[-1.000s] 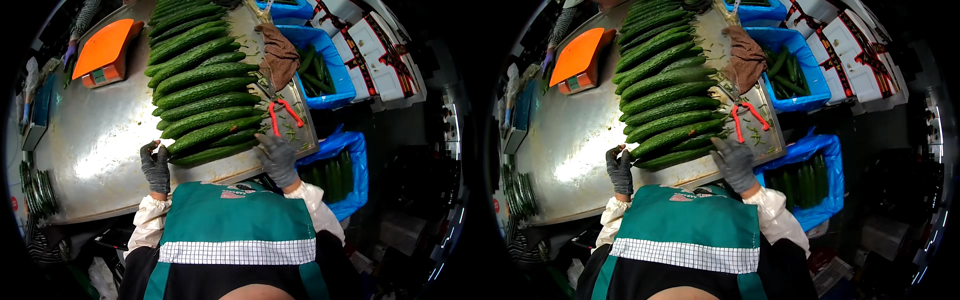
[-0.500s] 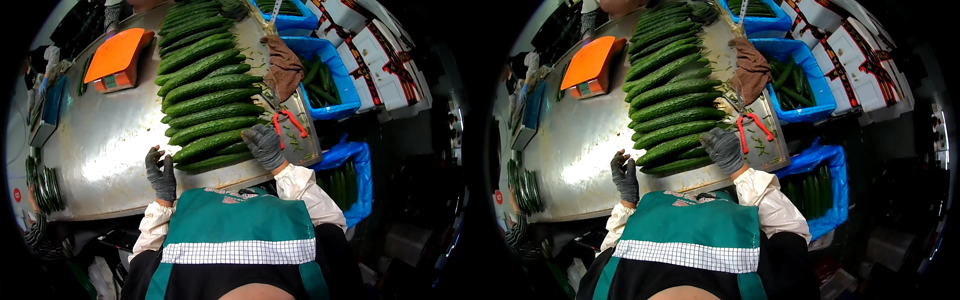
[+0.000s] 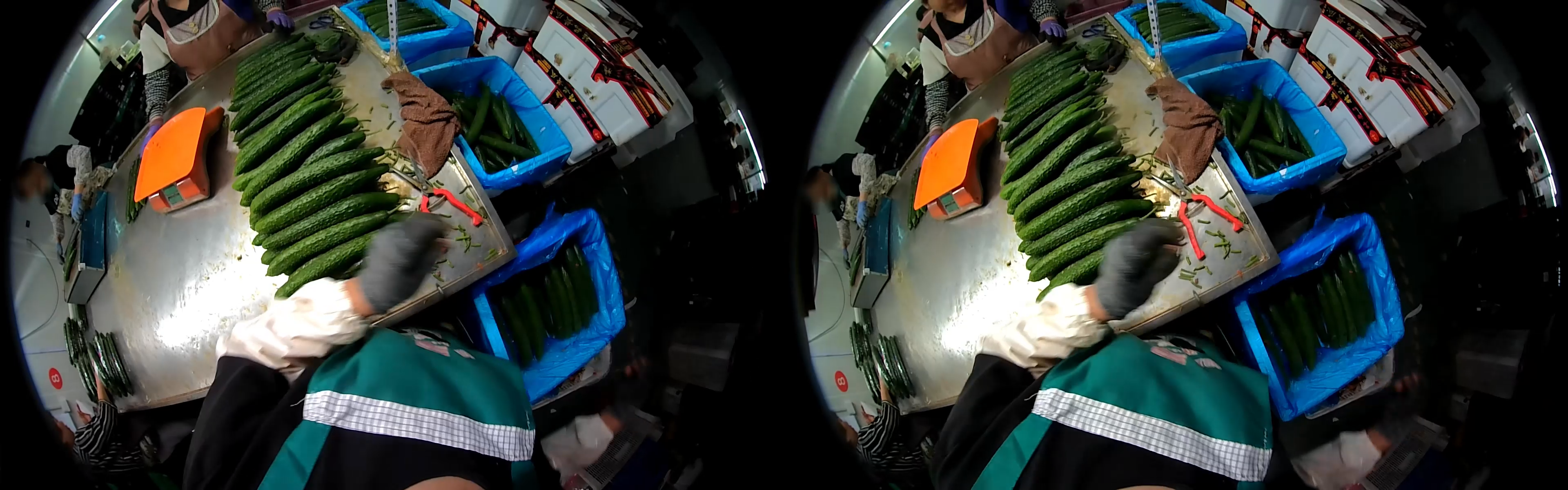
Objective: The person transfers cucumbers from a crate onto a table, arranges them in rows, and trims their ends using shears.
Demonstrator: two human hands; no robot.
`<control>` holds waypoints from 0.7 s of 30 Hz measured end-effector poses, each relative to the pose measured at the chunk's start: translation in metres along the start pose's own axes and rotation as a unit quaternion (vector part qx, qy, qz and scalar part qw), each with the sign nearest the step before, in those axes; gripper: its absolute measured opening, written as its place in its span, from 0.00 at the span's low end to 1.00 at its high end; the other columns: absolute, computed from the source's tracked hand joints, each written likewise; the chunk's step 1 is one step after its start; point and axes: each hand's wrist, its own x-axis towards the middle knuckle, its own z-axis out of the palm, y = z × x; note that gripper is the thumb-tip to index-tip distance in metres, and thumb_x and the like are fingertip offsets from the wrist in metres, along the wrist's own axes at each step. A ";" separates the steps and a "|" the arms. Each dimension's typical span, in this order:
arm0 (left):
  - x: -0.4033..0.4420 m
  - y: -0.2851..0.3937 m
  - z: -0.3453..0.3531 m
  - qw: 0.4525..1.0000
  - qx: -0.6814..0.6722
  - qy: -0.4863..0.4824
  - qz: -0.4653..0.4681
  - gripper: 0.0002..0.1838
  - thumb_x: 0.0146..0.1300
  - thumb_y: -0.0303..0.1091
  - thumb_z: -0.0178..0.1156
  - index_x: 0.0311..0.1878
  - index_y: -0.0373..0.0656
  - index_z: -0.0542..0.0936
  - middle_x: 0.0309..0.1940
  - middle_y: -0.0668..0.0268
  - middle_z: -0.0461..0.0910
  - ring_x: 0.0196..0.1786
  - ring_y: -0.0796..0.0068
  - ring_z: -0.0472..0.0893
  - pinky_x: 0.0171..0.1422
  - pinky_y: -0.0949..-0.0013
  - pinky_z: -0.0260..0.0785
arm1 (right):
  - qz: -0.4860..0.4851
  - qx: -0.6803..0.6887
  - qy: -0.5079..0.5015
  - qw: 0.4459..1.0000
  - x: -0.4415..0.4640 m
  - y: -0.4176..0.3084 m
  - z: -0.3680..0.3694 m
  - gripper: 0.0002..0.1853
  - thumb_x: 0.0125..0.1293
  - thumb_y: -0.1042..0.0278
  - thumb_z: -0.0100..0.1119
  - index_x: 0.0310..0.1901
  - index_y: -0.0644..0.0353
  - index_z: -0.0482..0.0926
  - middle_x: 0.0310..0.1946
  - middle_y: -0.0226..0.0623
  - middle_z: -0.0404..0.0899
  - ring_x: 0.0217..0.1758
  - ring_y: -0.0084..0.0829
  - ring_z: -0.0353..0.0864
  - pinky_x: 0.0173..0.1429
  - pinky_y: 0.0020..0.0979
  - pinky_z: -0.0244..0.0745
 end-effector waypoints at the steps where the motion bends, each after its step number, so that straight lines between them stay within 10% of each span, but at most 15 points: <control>1: 0.020 0.014 0.022 0.998 -0.012 -0.059 0.025 0.08 0.51 0.24 0.56 0.36 0.40 0.73 0.31 0.56 0.75 0.36 0.59 0.77 0.39 0.66 0.70 | 0.000 -0.014 0.042 0.999 0.003 0.010 -0.022 0.08 0.51 0.70 0.59 0.33 0.62 0.76 0.30 0.34 0.74 0.31 0.26 0.72 0.35 0.23 0.68; 4: 0.065 0.056 0.123 0.967 -0.084 -0.156 0.182 0.09 0.51 0.34 0.58 0.24 0.40 0.71 0.26 0.58 0.72 0.30 0.57 0.74 0.30 0.62 0.67 | 0.018 -0.103 0.143 0.984 0.007 0.041 -0.075 0.09 0.51 0.69 0.60 0.34 0.62 0.76 0.32 0.36 0.73 0.34 0.29 0.72 0.38 0.25 0.67; 9: 0.034 0.153 0.231 0.904 -0.039 -0.255 0.341 0.14 0.48 0.40 0.56 0.36 0.42 0.79 0.46 0.52 0.72 0.47 0.51 0.71 0.47 0.50 0.64 | 0.091 -0.398 0.246 0.879 -0.002 0.095 -0.137 0.11 0.51 0.67 0.60 0.35 0.61 0.75 0.36 0.38 0.73 0.39 0.32 0.70 0.44 0.28 0.65; 11: 0.005 0.143 0.252 0.901 -0.041 -0.233 0.363 0.22 0.45 0.39 0.57 0.48 0.49 0.75 0.61 0.53 0.56 0.63 0.51 0.56 0.59 0.42 0.52 | -0.003 -0.389 0.276 0.879 -0.015 0.084 -0.117 0.11 0.51 0.67 0.60 0.35 0.61 0.75 0.37 0.38 0.73 0.41 0.34 0.70 0.46 0.30 0.64; 14: -0.014 0.082 0.238 0.929 -0.049 -0.244 0.274 0.30 0.46 0.37 0.58 0.57 0.54 0.66 0.66 0.52 0.44 0.67 0.49 0.46 0.61 0.37 0.45 | -0.136 -0.307 0.243 0.910 -0.030 0.043 -0.047 0.12 0.50 0.66 0.61 0.36 0.61 0.75 0.40 0.40 0.72 0.44 0.36 0.69 0.49 0.32 0.63; 16: 0.049 0.086 0.155 0.851 0.063 -0.511 0.104 0.33 0.48 0.35 0.57 0.60 0.50 0.61 0.64 0.50 0.49 0.66 0.48 0.49 0.63 0.43 0.47 | -0.199 -0.261 0.184 0.926 -0.039 0.016 0.007 0.13 0.50 0.65 0.61 0.37 0.61 0.75 0.41 0.41 0.72 0.47 0.37 0.68 0.51 0.33 0.63; 21: 0.056 0.005 0.071 0.964 -0.043 -0.254 -0.064 0.30 0.51 0.24 0.58 0.59 0.40 0.61 0.55 0.54 0.65 0.59 0.61 0.65 0.61 0.67 0.59 | -0.294 -0.238 -0.103 0.920 -0.065 -0.016 0.159 0.15 0.50 0.63 0.61 0.38 0.60 0.74 0.45 0.43 0.72 0.52 0.41 0.67 0.57 0.36 0.61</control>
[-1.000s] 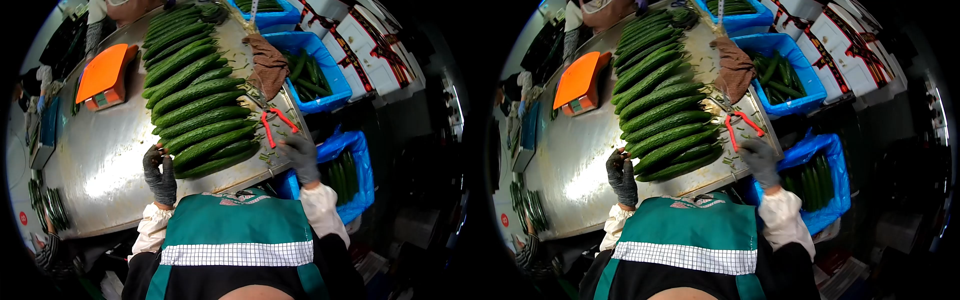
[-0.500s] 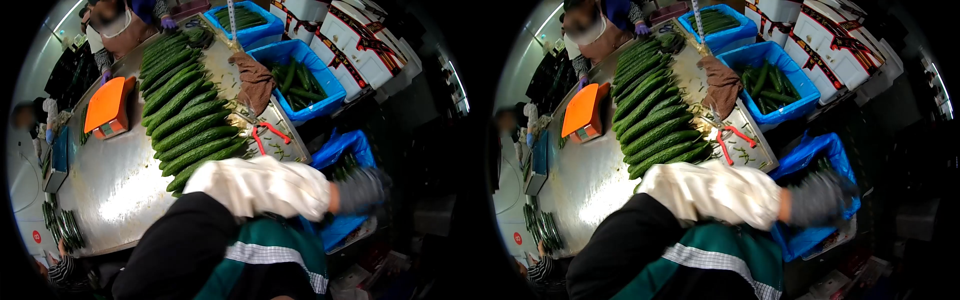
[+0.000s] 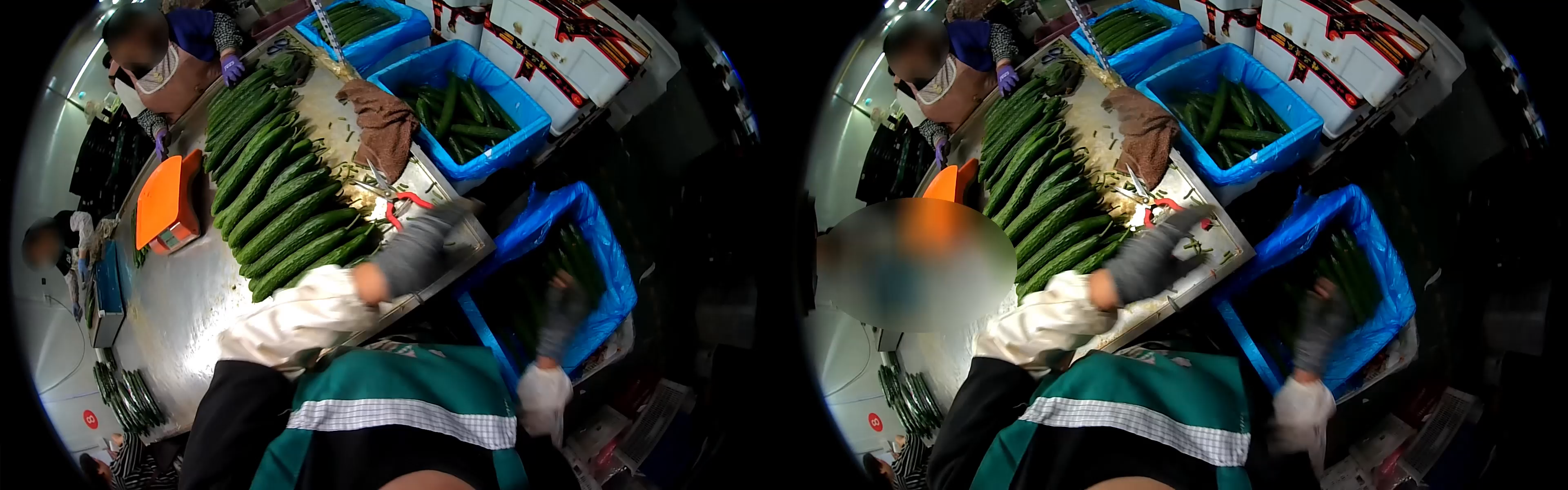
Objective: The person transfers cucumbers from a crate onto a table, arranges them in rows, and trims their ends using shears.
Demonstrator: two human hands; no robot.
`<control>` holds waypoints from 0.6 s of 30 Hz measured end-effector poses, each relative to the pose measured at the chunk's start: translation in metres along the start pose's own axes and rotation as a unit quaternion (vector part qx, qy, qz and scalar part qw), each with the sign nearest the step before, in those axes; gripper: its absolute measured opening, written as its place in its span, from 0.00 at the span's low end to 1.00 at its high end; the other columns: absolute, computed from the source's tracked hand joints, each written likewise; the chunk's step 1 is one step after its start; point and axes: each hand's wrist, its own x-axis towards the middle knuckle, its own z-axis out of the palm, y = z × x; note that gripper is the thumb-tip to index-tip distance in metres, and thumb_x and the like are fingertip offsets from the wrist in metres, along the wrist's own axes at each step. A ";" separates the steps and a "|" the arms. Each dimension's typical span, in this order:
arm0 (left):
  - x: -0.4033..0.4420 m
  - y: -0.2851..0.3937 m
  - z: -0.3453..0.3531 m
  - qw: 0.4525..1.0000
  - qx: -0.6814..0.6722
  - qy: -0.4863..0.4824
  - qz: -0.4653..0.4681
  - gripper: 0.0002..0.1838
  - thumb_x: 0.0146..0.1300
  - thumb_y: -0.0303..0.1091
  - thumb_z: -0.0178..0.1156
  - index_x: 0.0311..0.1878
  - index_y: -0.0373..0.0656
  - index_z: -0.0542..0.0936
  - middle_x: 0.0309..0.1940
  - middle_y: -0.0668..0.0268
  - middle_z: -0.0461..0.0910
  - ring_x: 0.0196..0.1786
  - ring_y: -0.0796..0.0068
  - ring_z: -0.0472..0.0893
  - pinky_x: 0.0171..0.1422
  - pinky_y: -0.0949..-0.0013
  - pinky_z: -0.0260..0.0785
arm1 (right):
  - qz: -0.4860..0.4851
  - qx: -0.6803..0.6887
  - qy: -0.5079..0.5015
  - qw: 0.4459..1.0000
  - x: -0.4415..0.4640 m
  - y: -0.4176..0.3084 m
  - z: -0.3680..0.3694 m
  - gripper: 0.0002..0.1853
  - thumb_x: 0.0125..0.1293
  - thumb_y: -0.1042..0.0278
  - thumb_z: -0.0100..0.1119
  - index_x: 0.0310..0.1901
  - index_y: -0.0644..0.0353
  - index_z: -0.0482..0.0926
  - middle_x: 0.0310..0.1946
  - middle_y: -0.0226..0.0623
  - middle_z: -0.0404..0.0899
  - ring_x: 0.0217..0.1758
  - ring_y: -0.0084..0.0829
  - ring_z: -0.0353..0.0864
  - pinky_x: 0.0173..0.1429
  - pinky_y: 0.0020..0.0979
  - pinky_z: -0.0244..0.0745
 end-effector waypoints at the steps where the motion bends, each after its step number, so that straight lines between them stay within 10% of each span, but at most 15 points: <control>1: -0.013 -0.014 -0.018 0.995 0.046 0.076 -0.036 0.27 0.50 0.26 0.59 0.55 0.37 0.64 0.51 0.50 0.68 0.53 0.55 0.69 0.59 0.63 0.60 | -0.031 0.003 -0.072 0.997 0.002 -0.013 0.028 0.15 0.50 0.63 0.61 0.38 0.60 0.74 0.46 0.43 0.72 0.53 0.41 0.67 0.58 0.37 0.60; 4: -0.053 -0.021 -0.072 0.925 -0.221 0.259 -0.170 0.24 0.56 0.19 0.53 0.57 0.40 0.65 0.51 0.60 0.70 0.49 0.77 0.71 0.48 0.75 0.71 | -0.130 -0.008 -0.244 0.961 -0.004 -0.037 0.118 0.23 0.42 0.61 0.64 0.42 0.59 0.73 0.56 0.50 0.59 0.60 0.48 0.57 0.62 0.41 0.54; 7: -0.097 -0.045 -0.126 0.927 -0.090 0.336 -0.142 0.23 0.57 0.19 0.50 0.58 0.37 0.64 0.55 0.60 0.67 0.57 0.72 0.67 0.61 0.73 0.59 | -0.173 -0.219 -0.366 0.888 -0.003 -0.057 0.181 0.31 0.43 0.49 0.58 0.50 0.55 0.71 0.63 0.54 0.47 0.66 0.53 0.42 0.66 0.53 0.34; 18: -0.142 -0.120 -0.221 0.861 -0.041 0.449 -0.236 0.16 0.60 0.24 0.49 0.53 0.34 0.68 0.46 0.60 0.74 0.47 0.73 0.74 0.54 0.72 0.64 | -0.118 -0.227 -0.394 0.883 0.024 -0.048 0.211 0.27 0.39 0.54 0.56 0.45 0.55 0.73 0.50 0.46 0.62 0.57 0.46 0.56 0.56 0.51 0.50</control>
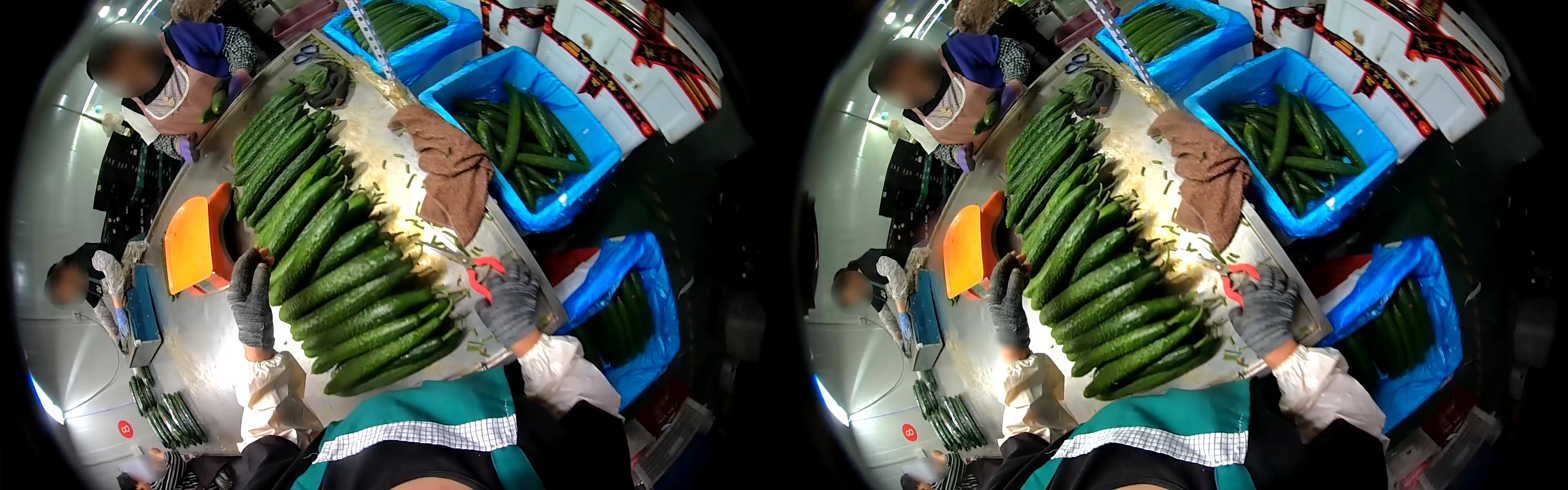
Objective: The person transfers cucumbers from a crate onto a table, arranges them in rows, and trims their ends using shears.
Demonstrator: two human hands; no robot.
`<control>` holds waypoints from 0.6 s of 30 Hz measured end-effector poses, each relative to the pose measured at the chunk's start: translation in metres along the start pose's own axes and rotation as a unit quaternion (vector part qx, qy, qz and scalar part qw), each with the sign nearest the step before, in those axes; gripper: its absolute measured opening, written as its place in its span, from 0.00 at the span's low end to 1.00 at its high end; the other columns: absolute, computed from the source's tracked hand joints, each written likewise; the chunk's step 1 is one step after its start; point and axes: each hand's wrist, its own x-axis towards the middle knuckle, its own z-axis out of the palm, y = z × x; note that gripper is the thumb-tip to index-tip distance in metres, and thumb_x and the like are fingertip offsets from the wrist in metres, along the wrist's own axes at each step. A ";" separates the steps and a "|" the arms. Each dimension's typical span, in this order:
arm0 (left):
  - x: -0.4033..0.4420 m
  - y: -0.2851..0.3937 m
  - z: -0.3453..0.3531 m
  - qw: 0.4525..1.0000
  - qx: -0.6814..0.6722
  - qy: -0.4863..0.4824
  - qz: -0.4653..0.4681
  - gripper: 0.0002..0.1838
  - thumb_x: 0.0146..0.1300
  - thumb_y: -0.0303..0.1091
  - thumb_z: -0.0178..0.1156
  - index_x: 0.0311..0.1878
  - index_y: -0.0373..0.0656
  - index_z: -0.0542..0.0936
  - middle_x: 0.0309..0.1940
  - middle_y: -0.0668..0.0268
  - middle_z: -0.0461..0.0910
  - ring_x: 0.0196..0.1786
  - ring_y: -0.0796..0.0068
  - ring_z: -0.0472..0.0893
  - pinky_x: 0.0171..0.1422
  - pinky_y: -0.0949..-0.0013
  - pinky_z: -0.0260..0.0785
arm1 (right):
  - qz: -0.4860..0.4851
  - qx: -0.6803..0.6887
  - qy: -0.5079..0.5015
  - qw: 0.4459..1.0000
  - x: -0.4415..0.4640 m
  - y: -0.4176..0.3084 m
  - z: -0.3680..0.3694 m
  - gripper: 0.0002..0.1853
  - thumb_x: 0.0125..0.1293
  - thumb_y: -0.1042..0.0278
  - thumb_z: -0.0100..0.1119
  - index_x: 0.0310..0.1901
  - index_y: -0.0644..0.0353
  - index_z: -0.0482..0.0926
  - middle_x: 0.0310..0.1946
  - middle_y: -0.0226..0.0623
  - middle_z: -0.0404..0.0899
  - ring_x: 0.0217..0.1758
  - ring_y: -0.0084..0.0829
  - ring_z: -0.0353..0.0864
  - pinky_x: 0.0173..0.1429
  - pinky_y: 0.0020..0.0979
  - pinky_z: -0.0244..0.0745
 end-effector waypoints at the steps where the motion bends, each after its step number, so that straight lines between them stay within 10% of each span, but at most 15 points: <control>1: 0.014 -0.006 0.003 1.000 -0.017 -0.007 0.020 0.16 0.60 0.24 0.50 0.53 0.35 0.68 0.46 0.60 0.74 0.46 0.73 0.74 0.53 0.72 0.64 | -0.004 0.018 -0.018 1.000 0.002 0.002 -0.005 0.26 0.39 0.55 0.56 0.44 0.56 0.73 0.49 0.47 0.62 0.56 0.47 0.57 0.55 0.50 0.51; 7: 0.099 -0.006 0.033 0.945 0.276 -0.098 0.144 0.16 0.55 0.28 0.56 0.48 0.37 0.73 0.44 0.56 0.75 0.49 0.68 0.74 0.53 0.70 0.64 | -0.144 0.281 -0.047 0.948 0.019 0.041 -0.041 0.18 0.46 0.62 0.57 0.38 0.65 0.71 0.35 0.50 0.68 0.37 0.48 0.70 0.42 0.41 0.66; 15: 0.161 -0.030 0.058 0.839 0.465 -0.269 0.085 0.20 0.56 0.35 0.55 0.52 0.37 0.71 0.48 0.51 0.73 0.52 0.58 0.72 0.56 0.67 0.62 | -0.180 0.405 -0.178 0.879 0.122 0.000 -0.056 0.16 0.56 0.61 0.53 0.40 0.64 0.68 0.33 0.45 0.69 0.40 0.43 0.69 0.41 0.35 0.67; 18: 0.165 -0.030 0.061 0.829 0.481 -0.270 0.087 0.19 0.55 0.33 0.56 0.50 0.37 0.72 0.46 0.51 0.74 0.49 0.57 0.74 0.53 0.65 0.64 | -0.473 0.202 0.145 0.845 0.157 -0.025 -0.037 0.13 0.59 0.62 0.51 0.39 0.63 0.67 0.31 0.44 0.70 0.31 0.36 0.72 0.33 0.30 0.67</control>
